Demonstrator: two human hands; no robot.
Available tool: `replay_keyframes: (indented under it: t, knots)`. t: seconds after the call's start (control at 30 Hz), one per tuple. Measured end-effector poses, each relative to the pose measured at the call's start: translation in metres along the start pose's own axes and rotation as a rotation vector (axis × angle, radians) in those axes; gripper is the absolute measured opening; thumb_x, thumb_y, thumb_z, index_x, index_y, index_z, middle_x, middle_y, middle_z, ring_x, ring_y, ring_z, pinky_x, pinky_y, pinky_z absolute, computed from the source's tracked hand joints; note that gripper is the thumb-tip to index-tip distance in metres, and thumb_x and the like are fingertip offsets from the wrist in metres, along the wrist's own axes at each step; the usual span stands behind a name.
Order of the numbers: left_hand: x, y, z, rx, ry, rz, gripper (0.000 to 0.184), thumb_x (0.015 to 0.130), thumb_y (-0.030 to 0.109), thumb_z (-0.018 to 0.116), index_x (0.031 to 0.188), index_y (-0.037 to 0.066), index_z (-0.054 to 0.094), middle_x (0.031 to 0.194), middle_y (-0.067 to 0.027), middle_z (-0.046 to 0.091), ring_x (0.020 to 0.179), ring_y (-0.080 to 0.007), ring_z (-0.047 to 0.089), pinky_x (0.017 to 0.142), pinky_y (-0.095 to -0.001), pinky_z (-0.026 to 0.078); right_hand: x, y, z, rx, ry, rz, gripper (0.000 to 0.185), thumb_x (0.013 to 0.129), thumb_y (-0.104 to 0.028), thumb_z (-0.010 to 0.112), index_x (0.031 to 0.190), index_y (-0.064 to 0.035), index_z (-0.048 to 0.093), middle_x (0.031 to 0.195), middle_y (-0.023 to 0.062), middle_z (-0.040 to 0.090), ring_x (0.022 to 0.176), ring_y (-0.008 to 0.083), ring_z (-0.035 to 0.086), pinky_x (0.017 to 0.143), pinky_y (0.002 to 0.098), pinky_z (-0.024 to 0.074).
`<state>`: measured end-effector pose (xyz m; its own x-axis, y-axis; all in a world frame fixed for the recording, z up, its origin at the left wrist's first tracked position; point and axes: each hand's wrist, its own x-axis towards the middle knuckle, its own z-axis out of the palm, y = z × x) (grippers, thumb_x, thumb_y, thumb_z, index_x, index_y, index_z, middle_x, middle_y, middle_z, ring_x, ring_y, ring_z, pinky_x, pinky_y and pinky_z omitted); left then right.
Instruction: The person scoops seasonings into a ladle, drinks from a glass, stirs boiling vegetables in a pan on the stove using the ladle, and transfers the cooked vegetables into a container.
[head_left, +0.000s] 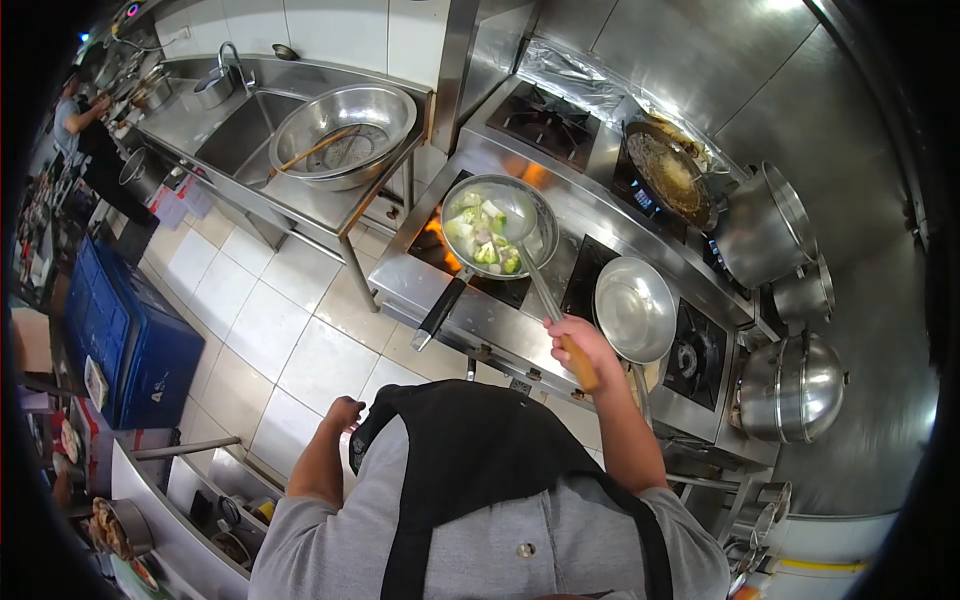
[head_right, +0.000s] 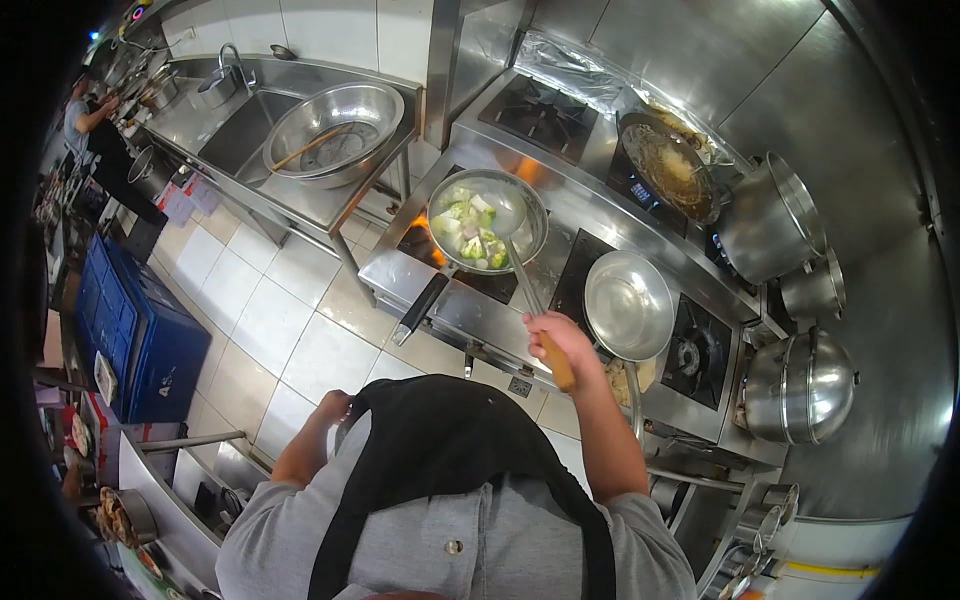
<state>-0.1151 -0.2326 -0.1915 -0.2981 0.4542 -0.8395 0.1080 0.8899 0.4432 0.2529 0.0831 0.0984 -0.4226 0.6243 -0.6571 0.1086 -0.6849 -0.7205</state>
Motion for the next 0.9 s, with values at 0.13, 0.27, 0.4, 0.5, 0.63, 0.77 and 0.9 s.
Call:
replay_keyframes:
  t: [0.13, 0.27, 0.4, 0.5, 0.63, 0.77, 0.9]
  knots:
    - [0.005, 0.006, -0.002, -0.071, 0.013, 0.006, 0.035, 0.090, 0.029, 0.060, 0.104, -0.003, 0.061, 0.082, -0.0134, 0.067, 0.064, -0.0237, 0.068, 0.050, -0.0383, 0.055, -0.019, -0.005, -0.005, 0.136, -0.080, 0.136, 0.018, 0.079, -0.007, 0.065, 0.095, -0.0042, 0.057, 0.063, 0.0019, 0.050, 0.044, 0.0117, 0.043, 0.040, 0.0250, 0.0356]
    - [0.008, 0.013, -0.003, 0.019, -0.046, 0.009, 0.035, 0.092, 0.029, 0.061, 0.104, -0.003, 0.061, 0.084, -0.0132, 0.067, 0.064, -0.0235, 0.067, 0.049, -0.0371, 0.055, -0.024, 0.003, 0.024, 0.110, -0.041, 0.077, 0.019, 0.081, -0.010, 0.063, 0.099, -0.0098, 0.056, 0.064, -0.0002, 0.052, 0.039, 0.0098, 0.041, 0.032, 0.0243, 0.0253]
    - [0.008, 0.019, -0.011, -0.037, -0.008, 0.035, 0.034, 0.093, 0.029, 0.060, 0.104, -0.003, 0.061, 0.083, -0.0132, 0.067, 0.063, -0.0228, 0.067, 0.050, -0.0371, 0.056, -0.040, -0.004, 0.006, 0.067, -0.072, 0.114, 0.018, 0.081, -0.012, 0.064, 0.098, -0.0110, 0.057, 0.064, -0.0017, 0.051, 0.041, 0.0095, 0.044, 0.033, 0.0239, 0.0264]
    - [0.020, 0.010, -0.012, -0.059, -0.044, -0.005, 0.034, 0.093, 0.030, 0.060, 0.105, -0.002, 0.061, 0.084, -0.0125, 0.067, 0.063, -0.0222, 0.066, 0.051, -0.0376, 0.056, -0.032, -0.001, 0.011, 0.106, 0.000, 0.048, 0.019, 0.081, -0.008, 0.066, 0.096, -0.0014, 0.055, 0.069, 0.0063, 0.051, 0.050, 0.0140, 0.047, 0.041, 0.0269, 0.0378]
    - [0.008, 0.020, -0.012, -0.006, -0.016, -0.013, 0.036, 0.092, 0.032, 0.061, 0.107, -0.001, 0.062, 0.085, -0.0124, 0.068, 0.063, -0.0221, 0.066, 0.048, -0.0367, 0.054, -0.034, 0.009, 0.008, 0.042, 0.027, -0.003, 0.016, 0.082, -0.006, 0.063, 0.095, -0.0013, 0.055, 0.067, 0.0059, 0.048, 0.049, 0.0151, 0.047, 0.041, 0.0309, 0.0406]
    - [0.037, -0.010, -0.009, -0.024, -0.035, 0.051, 0.035, 0.093, 0.031, 0.060, 0.107, -0.001, 0.062, 0.084, -0.0120, 0.067, 0.064, -0.0224, 0.067, 0.048, -0.0370, 0.054, -0.040, 0.008, 0.002, -0.365, 0.045, -0.011, 0.017, 0.080, -0.009, 0.060, 0.092, 0.0005, 0.053, 0.068, 0.0118, 0.051, 0.054, 0.0225, 0.054, 0.047, 0.0381, 0.0467]
    - [0.058, -0.025, -0.013, 0.245, -0.123, 0.300, 0.034, 0.093, 0.030, 0.060, 0.109, 0.000, 0.062, 0.083, -0.0117, 0.067, 0.063, -0.0231, 0.067, 0.050, -0.0387, 0.057, -0.003, 0.033, -0.015, -0.986, 0.306, -0.323, 0.021, 0.078, -0.009, 0.059, 0.092, 0.0040, 0.051, 0.076, 0.0250, 0.058, 0.062, 0.0392, 0.059, 0.062, 0.0467, 0.0509]
